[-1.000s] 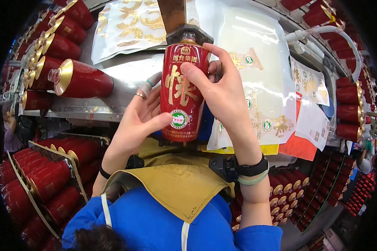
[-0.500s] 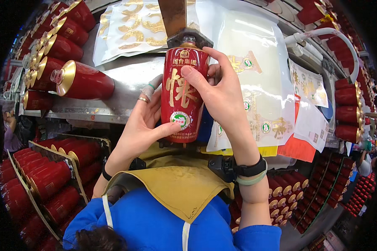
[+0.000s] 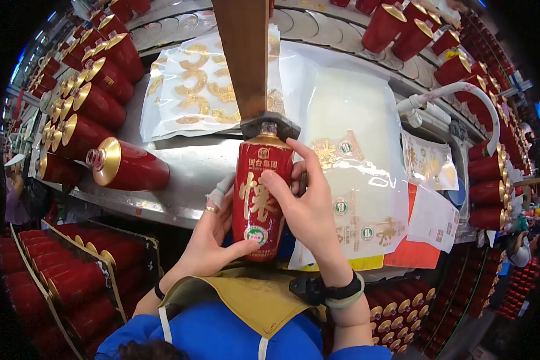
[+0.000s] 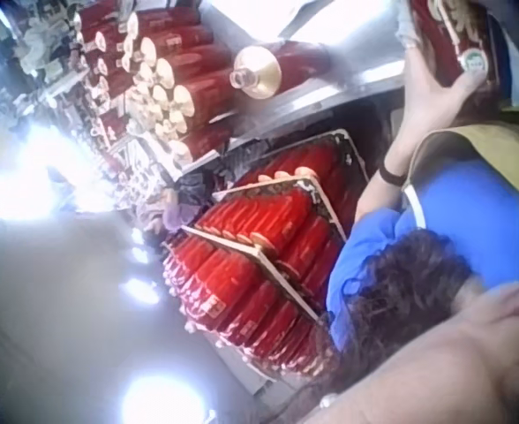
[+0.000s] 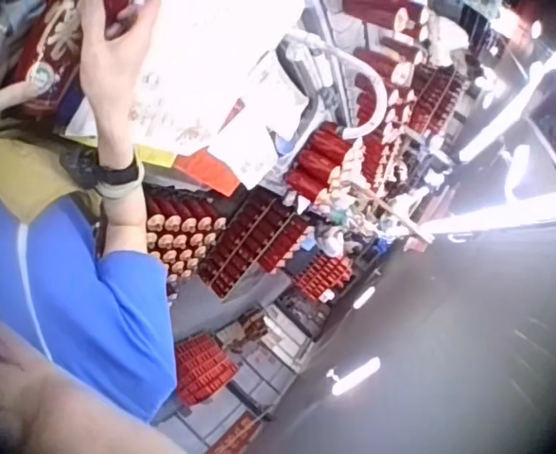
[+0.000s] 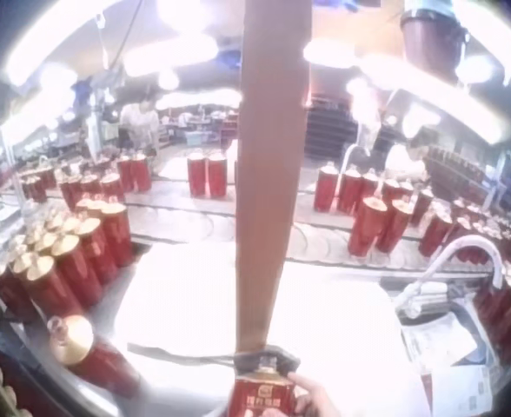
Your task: Applying gold-colored decorative decals to red ceramic liquor bottles using a wet sponge and water basin.
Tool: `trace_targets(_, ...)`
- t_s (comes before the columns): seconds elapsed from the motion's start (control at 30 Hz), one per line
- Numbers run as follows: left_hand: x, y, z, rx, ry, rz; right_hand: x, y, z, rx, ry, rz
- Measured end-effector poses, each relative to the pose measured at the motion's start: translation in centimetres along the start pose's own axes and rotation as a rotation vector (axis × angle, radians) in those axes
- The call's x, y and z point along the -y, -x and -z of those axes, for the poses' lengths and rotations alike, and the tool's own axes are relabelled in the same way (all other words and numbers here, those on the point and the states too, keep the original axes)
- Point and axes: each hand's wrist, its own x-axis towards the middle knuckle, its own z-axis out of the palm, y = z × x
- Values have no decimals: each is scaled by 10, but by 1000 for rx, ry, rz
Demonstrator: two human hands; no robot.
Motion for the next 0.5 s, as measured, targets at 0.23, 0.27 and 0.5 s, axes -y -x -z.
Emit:
trace_targets(0.23,-1,-2,1,18,-7,-15,1,0,1,14,34,-7)
trace_targets(0.27,-1,-2,1,19,-6,-15,1,0,1,15,24,-5)
trace_targets(0.5,-1,-2,1,19,-15,-4,1,-1,2,15,30,-13)
